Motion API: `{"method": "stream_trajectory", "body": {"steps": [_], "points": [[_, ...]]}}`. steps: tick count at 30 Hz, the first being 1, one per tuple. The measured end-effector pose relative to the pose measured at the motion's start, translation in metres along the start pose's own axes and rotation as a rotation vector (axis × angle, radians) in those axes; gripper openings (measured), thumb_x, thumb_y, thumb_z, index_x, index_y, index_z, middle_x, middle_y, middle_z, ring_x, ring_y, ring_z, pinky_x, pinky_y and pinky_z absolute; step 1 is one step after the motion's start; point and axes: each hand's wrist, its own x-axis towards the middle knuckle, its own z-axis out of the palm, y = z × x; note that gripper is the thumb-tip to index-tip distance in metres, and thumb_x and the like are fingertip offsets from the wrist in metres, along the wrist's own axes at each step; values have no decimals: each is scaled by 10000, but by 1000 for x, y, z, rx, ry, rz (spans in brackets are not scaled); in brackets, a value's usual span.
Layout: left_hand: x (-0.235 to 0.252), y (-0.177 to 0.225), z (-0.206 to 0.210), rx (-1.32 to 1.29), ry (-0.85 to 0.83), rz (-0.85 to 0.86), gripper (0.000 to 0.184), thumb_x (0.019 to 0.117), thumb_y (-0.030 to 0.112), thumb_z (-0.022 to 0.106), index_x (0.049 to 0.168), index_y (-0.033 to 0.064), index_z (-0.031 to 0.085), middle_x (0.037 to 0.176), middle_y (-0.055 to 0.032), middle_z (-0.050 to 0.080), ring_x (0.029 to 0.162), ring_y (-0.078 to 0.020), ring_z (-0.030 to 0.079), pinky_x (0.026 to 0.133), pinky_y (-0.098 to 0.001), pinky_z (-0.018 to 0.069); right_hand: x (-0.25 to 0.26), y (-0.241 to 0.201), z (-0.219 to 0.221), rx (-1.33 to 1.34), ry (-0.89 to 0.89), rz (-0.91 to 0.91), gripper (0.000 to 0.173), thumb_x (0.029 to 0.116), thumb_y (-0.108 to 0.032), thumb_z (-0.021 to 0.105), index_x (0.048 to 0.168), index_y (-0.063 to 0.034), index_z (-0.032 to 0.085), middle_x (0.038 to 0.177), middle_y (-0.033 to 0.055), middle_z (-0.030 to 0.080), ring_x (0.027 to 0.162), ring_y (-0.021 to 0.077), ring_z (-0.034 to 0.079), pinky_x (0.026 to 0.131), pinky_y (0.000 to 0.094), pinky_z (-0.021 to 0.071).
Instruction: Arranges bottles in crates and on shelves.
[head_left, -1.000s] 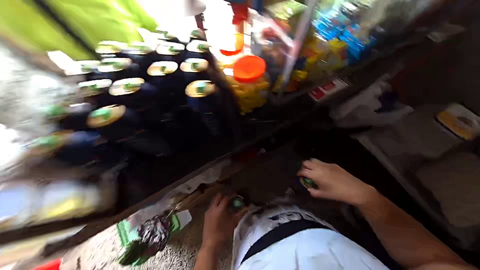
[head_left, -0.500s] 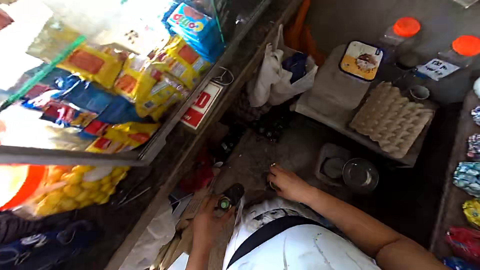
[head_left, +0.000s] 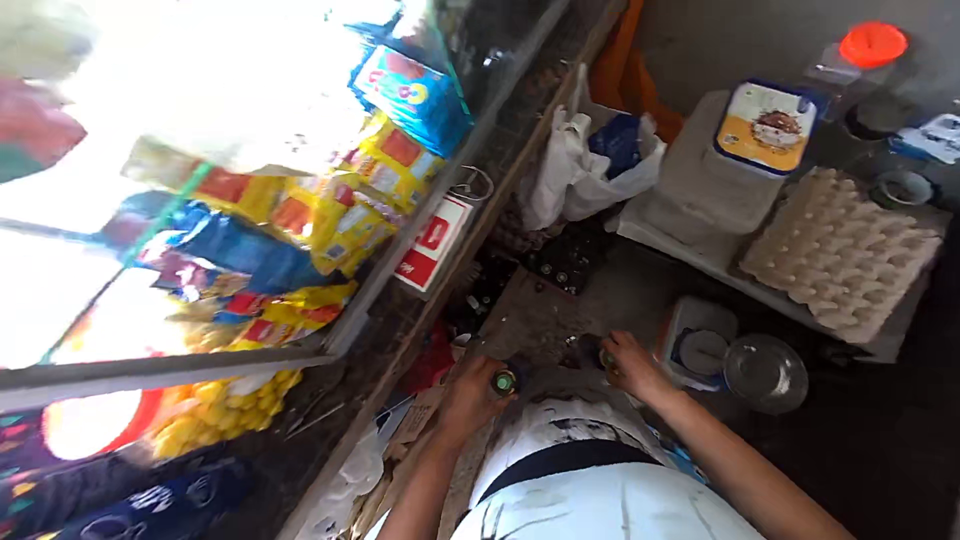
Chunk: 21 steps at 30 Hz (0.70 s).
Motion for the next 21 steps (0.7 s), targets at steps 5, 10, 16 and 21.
{"method": "stream_trajectory", "body": {"steps": [5, 10, 16, 21], "points": [[4, -3, -26, -13, -107, -4, 503, 829, 248, 845, 1236, -2, 688, 1310, -236, 628, 1188, -350, 641, 1018, -488, 522, 7, 2, 10, -52, 154, 27, 486, 825, -76, 795, 1269, 41, 638, 1322, 312, 570, 1275, 496, 530, 999, 621, 500], [-12, -24, -36, -49, -22, 10, 494, 830, 195, 842, 1245, -15, 676, 1335, -254, 607, 1196, -380, 632, 1005, -520, 522, 21, 0, 13, -116, 208, -1, 540, 785, -84, 847, 1260, 66, 641, 1332, 367, 541, 1262, 562, 516, 927, 701, 496], [-25, -54, -24, -108, 23, -105, 493, 832, 165, 837, 1263, -4, 669, 1381, -239, 581, 1269, -355, 590, 1082, -480, 483, 47, -9, 10, -120, 153, 7, 566, 821, -116, 835, 1311, 61, 614, 1379, 369, 515, 1292, 549, 509, 991, 684, 483], [-18, -51, -12, -51, 45, -277, 511, 837, 225, 823, 1276, 9, 679, 1357, -227, 617, 1256, -351, 607, 1088, -489, 482, 66, -12, 10, -6, 92, 7, 563, 902, -203, 770, 1373, 43, 586, 1426, 326, 516, 1343, 469, 503, 1120, 576, 428]]}}
